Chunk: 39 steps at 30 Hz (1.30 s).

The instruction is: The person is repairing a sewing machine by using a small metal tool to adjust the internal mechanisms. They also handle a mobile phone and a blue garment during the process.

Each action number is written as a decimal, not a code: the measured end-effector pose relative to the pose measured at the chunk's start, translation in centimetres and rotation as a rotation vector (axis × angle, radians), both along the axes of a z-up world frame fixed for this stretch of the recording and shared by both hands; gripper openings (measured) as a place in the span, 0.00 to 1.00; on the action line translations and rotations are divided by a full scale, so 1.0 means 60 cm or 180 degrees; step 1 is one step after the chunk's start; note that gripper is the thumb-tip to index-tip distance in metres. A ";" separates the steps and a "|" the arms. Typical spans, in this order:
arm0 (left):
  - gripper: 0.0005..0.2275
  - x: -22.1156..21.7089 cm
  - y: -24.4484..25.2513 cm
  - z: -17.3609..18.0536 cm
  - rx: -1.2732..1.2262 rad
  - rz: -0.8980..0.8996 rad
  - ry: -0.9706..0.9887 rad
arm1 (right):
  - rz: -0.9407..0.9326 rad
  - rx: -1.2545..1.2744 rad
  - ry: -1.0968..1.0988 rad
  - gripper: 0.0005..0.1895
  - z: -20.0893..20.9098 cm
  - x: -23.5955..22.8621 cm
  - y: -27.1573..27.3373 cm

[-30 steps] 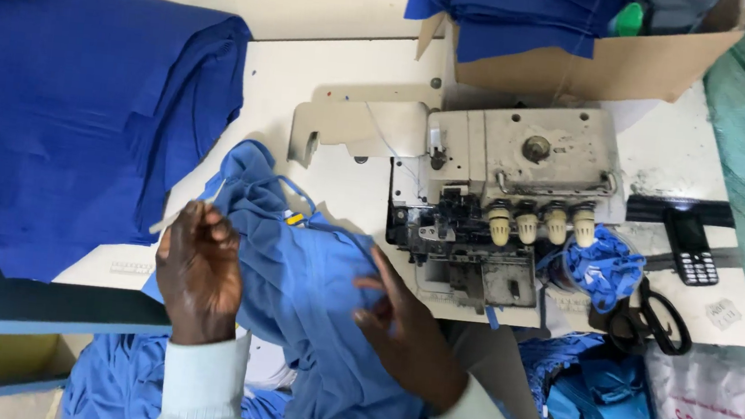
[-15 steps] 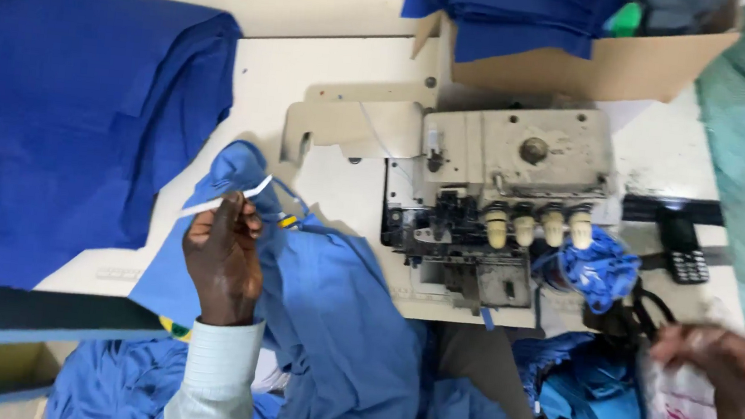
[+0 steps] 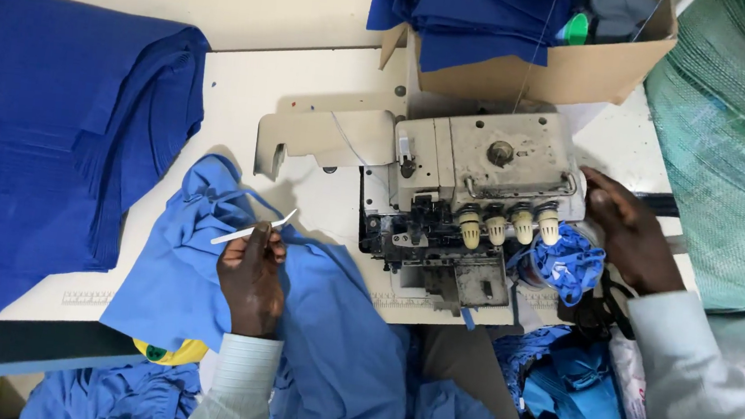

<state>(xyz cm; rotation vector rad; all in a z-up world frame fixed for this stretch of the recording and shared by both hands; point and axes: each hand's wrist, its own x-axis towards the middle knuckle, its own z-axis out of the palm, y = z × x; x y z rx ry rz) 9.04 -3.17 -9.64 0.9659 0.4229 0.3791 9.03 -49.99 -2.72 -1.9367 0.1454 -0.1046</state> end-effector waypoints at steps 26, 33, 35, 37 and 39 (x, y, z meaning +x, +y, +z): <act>0.06 0.004 0.016 -0.063 -0.0178 -0.0289 -0.0316 | -0.0039 -0.1443 0.1664 0.26 -0.086 0.162 -0.064; 0.04 0.003 0.013 -0.061 -0.0083 -0.0193 -0.0258 | 0.0590 -0.1363 -0.0481 0.11 -0.085 0.111 -0.040; 0.06 0.004 0.016 -0.060 -0.0140 -0.0218 -0.0282 | 0.0774 -0.1312 -0.0998 0.12 -0.066 0.092 -0.001; 0.03 0.002 0.018 -0.064 -0.0295 -0.0256 -0.0286 | 0.0184 -0.0563 -0.0922 0.23 -0.032 0.053 0.057; 0.03 -0.001 0.017 -0.055 -0.0236 -0.0235 -0.0264 | 0.0205 -0.0751 -0.0753 0.26 -0.077 0.089 0.004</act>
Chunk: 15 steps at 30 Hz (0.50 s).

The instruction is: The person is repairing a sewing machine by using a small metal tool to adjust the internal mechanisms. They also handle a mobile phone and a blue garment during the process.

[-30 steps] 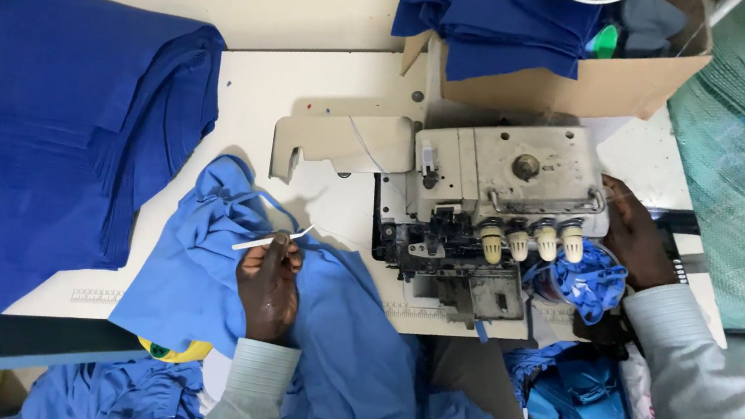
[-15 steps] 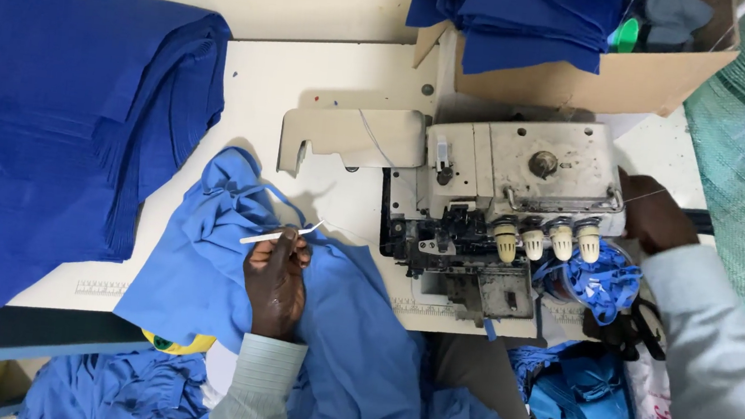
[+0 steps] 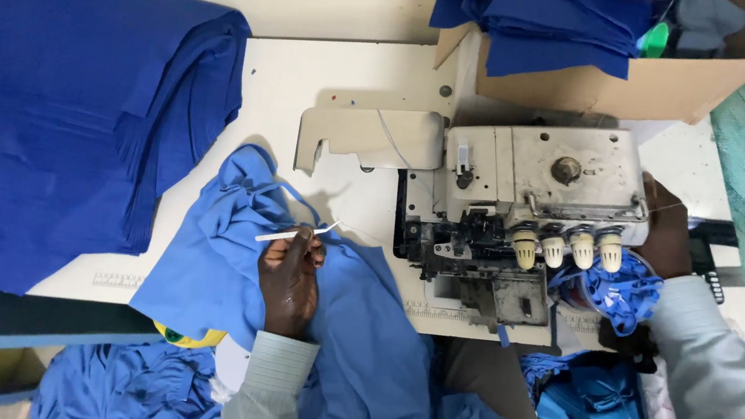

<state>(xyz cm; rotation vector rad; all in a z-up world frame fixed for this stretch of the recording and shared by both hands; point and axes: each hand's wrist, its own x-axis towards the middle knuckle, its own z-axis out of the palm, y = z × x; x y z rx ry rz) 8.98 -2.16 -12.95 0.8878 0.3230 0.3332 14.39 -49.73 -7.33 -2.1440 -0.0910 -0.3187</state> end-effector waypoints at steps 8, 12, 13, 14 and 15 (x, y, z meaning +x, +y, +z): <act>0.04 0.000 -0.004 0.007 0.0063 -0.0017 -0.0005 | -0.0186 -0.0206 0.1071 0.29 -0.037 0.051 -0.071; 0.04 -0.003 -0.010 0.021 0.0178 -0.0024 0.0130 | -0.0173 -0.0036 0.1039 0.28 -0.056 0.059 -0.079; 0.05 -0.004 -0.015 0.028 0.0244 -0.0026 0.0258 | -0.0116 0.0305 0.0972 0.21 -0.056 0.056 -0.077; 0.05 -0.005 -0.025 0.040 0.0244 -0.0048 0.0259 | -0.0138 0.0306 0.0972 0.21 -0.063 0.058 -0.083; 0.04 -0.007 -0.034 0.051 0.0502 -0.0149 0.0446 | -0.0223 0.0174 0.0981 0.23 -0.071 0.061 -0.087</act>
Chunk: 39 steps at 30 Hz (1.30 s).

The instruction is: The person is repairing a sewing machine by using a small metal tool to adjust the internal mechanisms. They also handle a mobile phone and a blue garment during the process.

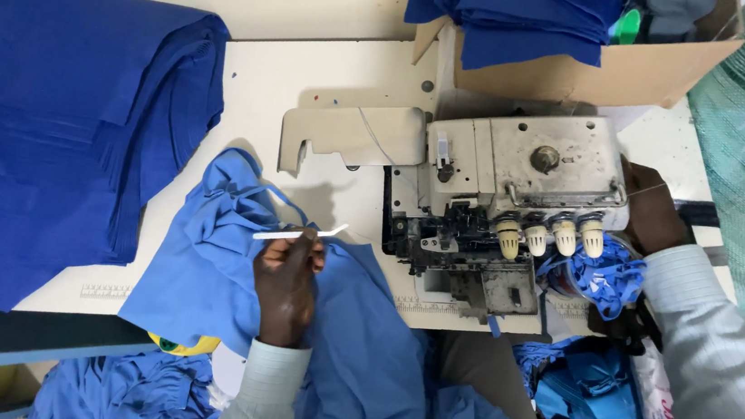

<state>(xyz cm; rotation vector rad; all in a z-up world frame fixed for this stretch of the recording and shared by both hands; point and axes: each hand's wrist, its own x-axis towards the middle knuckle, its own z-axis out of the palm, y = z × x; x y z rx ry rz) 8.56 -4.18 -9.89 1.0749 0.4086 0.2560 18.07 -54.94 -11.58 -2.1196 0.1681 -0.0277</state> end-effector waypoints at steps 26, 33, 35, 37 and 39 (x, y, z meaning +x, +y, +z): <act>0.10 -0.002 -0.089 0.067 0.0546 -0.0738 0.0387 | -0.0150 -0.0637 0.0506 0.31 0.197 -0.131 0.109; 0.09 0.010 -0.092 0.023 0.0656 -0.0694 0.0375 | -0.1314 0.0566 -0.0816 0.09 0.130 -0.259 0.056; 0.09 0.014 -0.102 0.017 0.0740 -0.0721 0.0354 | -0.1583 0.0701 -0.1035 0.02 0.106 -0.285 0.023; 0.10 0.004 -0.104 0.054 0.0736 -0.0628 0.0452 | -0.1534 -0.0232 -0.0803 0.05 0.096 -0.291 0.000; 0.10 0.000 -0.101 0.049 0.0701 -0.0649 0.0452 | -0.1398 -0.1030 -0.0733 0.06 0.059 -0.282 -0.043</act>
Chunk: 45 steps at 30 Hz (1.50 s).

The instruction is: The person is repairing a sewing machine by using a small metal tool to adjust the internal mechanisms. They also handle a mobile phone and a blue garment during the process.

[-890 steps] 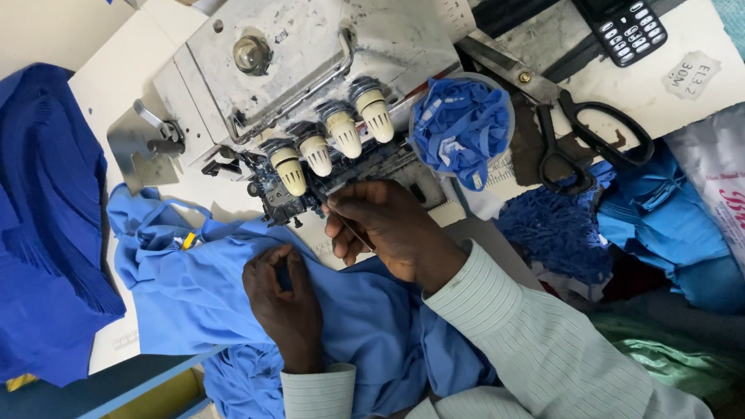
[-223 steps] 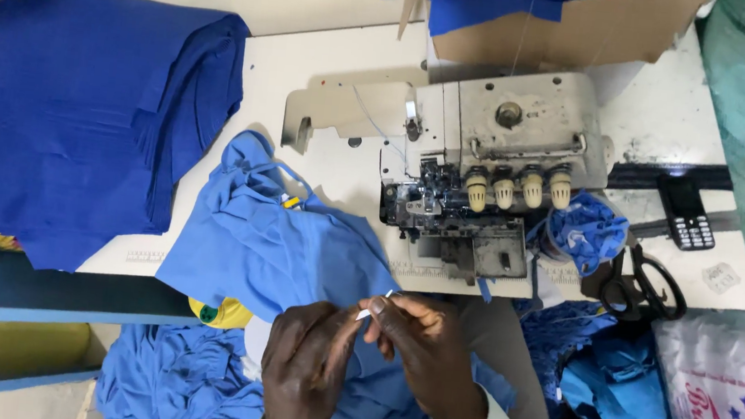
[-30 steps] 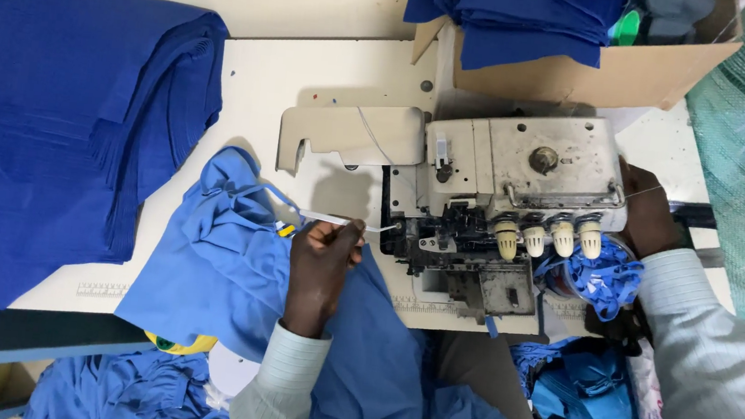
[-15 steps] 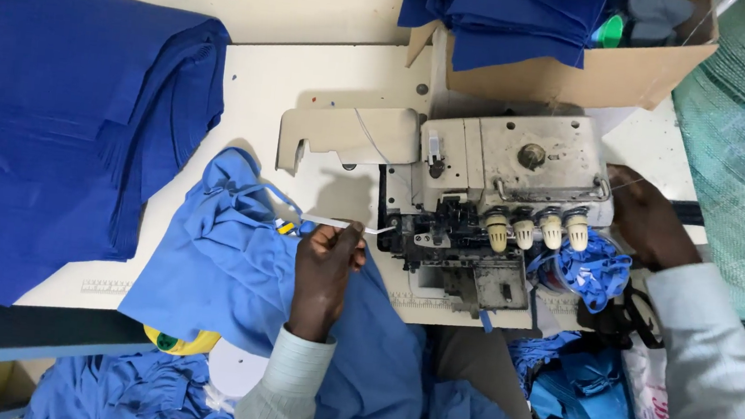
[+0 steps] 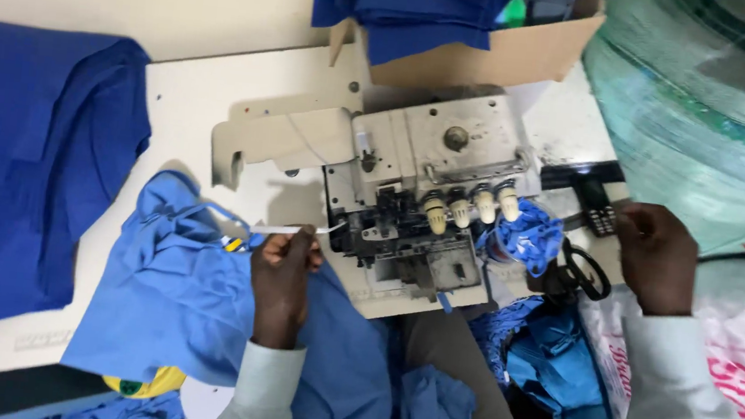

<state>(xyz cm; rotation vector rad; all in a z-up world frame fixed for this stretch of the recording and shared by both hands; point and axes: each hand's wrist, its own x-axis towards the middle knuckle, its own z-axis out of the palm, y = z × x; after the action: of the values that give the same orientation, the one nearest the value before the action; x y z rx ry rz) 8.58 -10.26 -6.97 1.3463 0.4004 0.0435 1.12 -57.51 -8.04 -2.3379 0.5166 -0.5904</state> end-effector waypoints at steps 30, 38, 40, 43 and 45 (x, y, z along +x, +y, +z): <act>0.12 0.011 -0.001 0.067 0.0367 -0.0372 0.0553 | 0.0857 0.1004 0.0764 0.17 0.140 -0.092 0.117; 0.14 0.011 -0.007 0.055 0.0475 -0.0289 0.0350 | 0.2910 -0.1006 0.0393 0.13 0.301 0.001 0.361; 0.15 0.013 -0.010 0.048 0.0543 -0.0302 0.0299 | 0.3356 -0.1714 0.0510 0.15 0.305 0.023 0.373; 0.12 0.015 -0.017 0.041 0.0461 -0.0191 0.0199 | 0.3474 -0.2650 0.0389 0.18 0.313 0.043 0.387; 0.13 0.014 -0.018 0.035 0.0381 -0.0203 0.0153 | 0.3535 -0.2855 0.0308 0.17 0.316 0.056 0.397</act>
<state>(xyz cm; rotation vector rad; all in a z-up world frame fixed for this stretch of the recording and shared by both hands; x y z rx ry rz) 9.45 -11.36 -4.88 1.4796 0.3999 -0.0181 4.49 -33.69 10.94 -2.9180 -1.2164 -0.1373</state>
